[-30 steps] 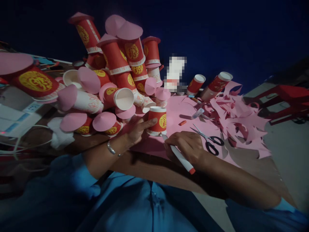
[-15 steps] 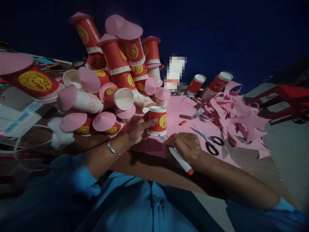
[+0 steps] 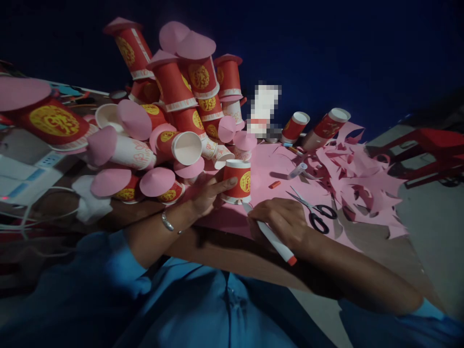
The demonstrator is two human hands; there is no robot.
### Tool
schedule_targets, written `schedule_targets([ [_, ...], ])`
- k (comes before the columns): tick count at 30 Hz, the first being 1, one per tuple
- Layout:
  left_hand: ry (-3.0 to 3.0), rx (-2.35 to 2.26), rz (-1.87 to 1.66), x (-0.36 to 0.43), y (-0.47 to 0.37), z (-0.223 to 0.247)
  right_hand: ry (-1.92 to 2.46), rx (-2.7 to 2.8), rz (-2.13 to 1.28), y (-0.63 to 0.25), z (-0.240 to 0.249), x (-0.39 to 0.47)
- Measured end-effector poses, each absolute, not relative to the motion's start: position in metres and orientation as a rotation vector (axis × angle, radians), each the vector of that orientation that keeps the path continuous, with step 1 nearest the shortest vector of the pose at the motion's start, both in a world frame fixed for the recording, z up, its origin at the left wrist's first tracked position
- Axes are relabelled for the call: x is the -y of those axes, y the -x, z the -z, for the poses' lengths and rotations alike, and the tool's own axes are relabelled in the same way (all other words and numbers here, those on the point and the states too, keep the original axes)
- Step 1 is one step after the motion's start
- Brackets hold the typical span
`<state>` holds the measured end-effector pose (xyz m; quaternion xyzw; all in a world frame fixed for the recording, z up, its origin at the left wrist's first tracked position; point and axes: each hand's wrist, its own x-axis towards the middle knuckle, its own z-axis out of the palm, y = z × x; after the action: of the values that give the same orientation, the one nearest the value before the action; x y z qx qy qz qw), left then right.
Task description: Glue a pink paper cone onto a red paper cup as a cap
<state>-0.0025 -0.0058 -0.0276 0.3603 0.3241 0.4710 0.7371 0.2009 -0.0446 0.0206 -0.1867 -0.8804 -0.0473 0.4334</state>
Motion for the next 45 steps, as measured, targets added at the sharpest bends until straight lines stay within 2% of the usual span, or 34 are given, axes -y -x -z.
schedule_targets([
  [45,-0.823,-0.691,-1.028,0.0088,-0.0010,0.0213,0.500,2.245,0.154,-0.2044,-0.0222,0.0437],
])
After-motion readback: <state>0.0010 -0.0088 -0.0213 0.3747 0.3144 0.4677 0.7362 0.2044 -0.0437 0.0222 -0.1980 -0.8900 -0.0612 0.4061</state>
